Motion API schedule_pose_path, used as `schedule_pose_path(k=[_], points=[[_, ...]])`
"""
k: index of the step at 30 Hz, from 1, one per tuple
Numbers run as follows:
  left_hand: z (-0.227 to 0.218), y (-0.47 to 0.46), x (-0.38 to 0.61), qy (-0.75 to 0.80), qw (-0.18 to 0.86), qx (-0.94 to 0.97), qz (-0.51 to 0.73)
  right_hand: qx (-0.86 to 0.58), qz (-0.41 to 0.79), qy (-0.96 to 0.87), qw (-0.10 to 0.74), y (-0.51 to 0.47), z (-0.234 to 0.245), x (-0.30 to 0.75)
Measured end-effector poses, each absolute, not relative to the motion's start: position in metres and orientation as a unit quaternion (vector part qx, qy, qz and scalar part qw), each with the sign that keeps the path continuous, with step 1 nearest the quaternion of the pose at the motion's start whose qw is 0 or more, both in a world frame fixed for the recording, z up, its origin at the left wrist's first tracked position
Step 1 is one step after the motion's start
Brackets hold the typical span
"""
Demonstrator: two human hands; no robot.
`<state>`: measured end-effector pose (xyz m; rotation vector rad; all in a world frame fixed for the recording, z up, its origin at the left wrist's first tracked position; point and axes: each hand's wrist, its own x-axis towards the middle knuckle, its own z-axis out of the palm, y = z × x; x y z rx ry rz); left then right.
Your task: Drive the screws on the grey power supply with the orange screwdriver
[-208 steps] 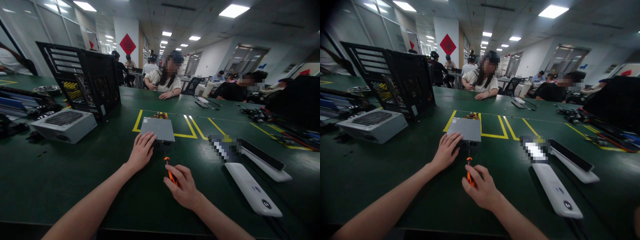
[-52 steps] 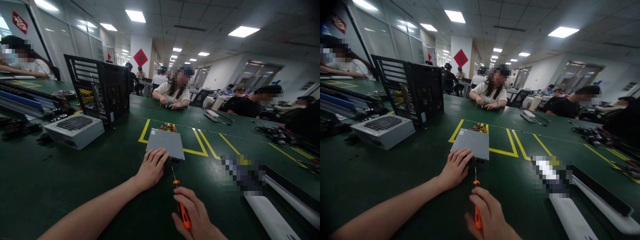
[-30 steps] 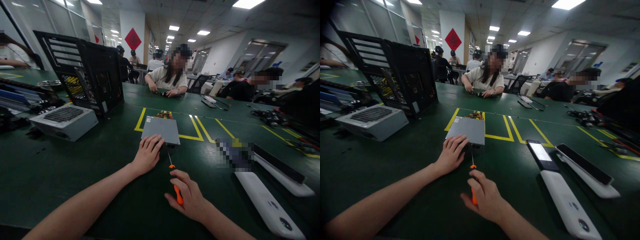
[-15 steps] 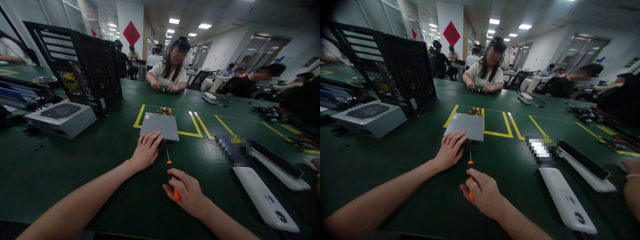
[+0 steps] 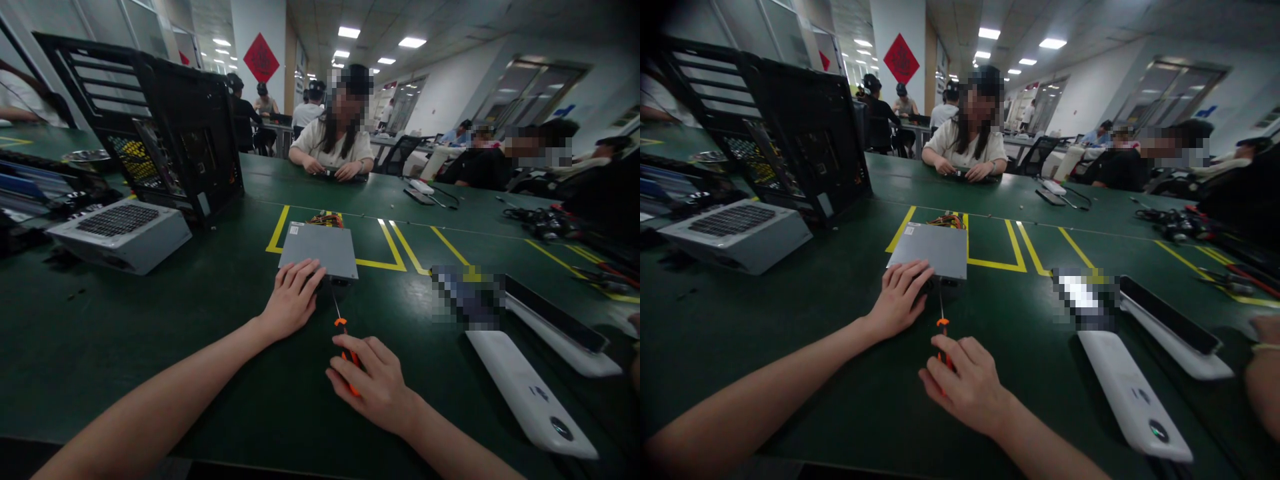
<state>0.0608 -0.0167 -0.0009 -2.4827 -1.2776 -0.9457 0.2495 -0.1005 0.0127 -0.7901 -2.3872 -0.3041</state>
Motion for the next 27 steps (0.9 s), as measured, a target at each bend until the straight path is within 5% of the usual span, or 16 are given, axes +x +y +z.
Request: schedule_pose_path(k=[7, 14, 27], points=[[-0.001, -0.017, 0.061, -0.435, 0.1, -0.837, -0.315, -0.314, -0.035, -0.873, 0.372, -0.1, 0.009, 0.253], [-0.001, -0.017, 0.062, -0.436, 0.098, -0.837, -0.316, -0.29, -0.094, -0.9, 0.311, -0.1, 0.017, 0.251], [-0.002, -0.018, 0.064, -0.437, 0.097, -0.834, -0.323, -0.27, -0.094, -0.884, 0.37, -0.099, 0.006, 0.257]])
